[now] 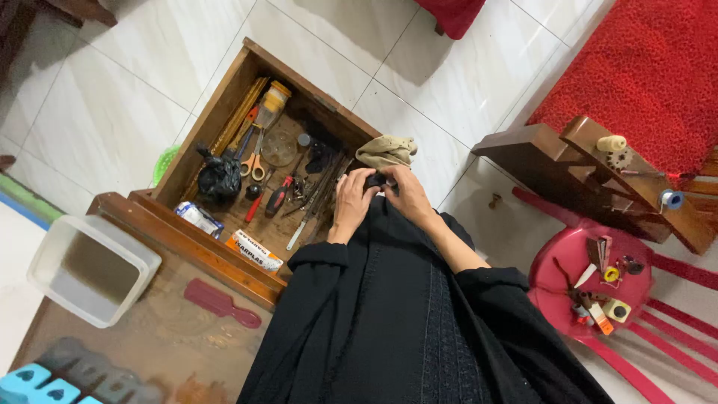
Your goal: The person repeatedly picks small objects from a red chair and a wooden drawer, wipes each with a cloth, and returns them. Items include a white tube, a small brown object, a gray-and-red object, and a dark object. The person handles each item one at a time and places them back in the drawer or on the chair.
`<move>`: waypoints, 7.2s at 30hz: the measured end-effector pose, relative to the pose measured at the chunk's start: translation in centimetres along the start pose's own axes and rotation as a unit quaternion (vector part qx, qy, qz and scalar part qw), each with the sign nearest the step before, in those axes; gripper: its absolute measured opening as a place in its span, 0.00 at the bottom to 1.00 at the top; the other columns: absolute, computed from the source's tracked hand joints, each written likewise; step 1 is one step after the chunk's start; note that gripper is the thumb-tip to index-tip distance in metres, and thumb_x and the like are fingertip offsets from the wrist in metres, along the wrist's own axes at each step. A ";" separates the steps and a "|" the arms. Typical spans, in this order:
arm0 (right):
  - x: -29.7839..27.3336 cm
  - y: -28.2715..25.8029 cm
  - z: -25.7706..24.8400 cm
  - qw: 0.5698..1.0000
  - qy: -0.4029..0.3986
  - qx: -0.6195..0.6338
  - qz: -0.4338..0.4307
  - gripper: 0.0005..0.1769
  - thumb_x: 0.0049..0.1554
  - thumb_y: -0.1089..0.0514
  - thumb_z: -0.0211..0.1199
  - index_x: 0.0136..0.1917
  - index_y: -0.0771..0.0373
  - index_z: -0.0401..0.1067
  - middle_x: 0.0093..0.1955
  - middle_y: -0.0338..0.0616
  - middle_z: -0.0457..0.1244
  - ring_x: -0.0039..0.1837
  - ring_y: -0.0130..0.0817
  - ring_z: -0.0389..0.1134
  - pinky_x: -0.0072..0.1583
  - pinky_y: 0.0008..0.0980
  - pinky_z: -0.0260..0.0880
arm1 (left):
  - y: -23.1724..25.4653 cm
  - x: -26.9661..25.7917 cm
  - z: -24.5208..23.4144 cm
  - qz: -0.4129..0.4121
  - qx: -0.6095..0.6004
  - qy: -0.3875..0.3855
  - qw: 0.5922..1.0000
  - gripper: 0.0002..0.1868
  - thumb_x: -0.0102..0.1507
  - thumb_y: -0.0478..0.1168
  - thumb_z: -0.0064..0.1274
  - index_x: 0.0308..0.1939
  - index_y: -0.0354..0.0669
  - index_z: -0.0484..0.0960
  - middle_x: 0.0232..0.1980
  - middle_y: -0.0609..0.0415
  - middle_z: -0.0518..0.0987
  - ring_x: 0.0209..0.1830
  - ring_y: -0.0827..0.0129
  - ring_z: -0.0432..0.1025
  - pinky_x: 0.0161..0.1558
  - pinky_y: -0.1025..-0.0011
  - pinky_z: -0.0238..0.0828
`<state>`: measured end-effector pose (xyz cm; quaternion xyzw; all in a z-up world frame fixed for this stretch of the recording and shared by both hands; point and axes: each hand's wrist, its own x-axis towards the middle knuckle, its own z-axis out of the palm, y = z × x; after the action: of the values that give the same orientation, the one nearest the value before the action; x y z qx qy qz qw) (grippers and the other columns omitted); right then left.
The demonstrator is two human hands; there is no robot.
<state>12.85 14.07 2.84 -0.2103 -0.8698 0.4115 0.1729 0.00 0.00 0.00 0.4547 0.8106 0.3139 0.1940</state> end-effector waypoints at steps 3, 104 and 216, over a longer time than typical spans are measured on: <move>0.3 -1.1 -0.6 1.000 -0.006 0.022 -0.019 0.27 0.55 0.63 0.68 0.67 0.55 0.68 0.57 0.48 0.64 0.63 0.54 0.68 0.63 0.50 0.71 | -0.7 -0.7 -0.1 -0.029 0.005 0.039 0.999 0.27 0.72 0.59 0.51 0.73 0.57 0.72 0.62 0.56 0.74 0.64 0.56 0.74 0.73 0.47 0.60; -31.2 15.5 -13.5 0.881 0.329 -0.013 0.340 0.17 0.60 0.57 0.66 0.63 0.46 0.74 0.71 0.41 0.66 0.77 0.47 0.63 0.72 0.51 0.60 | 23.8 -4.7 22.2 0.264 0.135 -0.222 0.929 0.22 0.71 0.50 0.54 0.69 0.58 0.74 0.78 0.54 0.66 0.81 0.51 0.57 0.74 0.29 0.46; -52.8 45.8 -18.5 0.721 0.152 0.027 0.675 0.34 0.64 0.49 0.58 0.81 0.56 0.63 0.82 0.43 0.51 0.77 0.53 0.58 0.69 0.58 0.69 | 37.6 -6.2 39.4 0.178 0.249 -0.413 0.858 0.29 0.71 0.51 0.51 0.76 0.61 0.67 0.81 0.55 0.61 0.84 0.53 0.51 0.78 0.34 0.42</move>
<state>76.86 25.41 -28.88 -0.7970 -0.4481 0.4047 -0.0158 49.94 22.41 -2.73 0.7123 0.6124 -0.0859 0.3320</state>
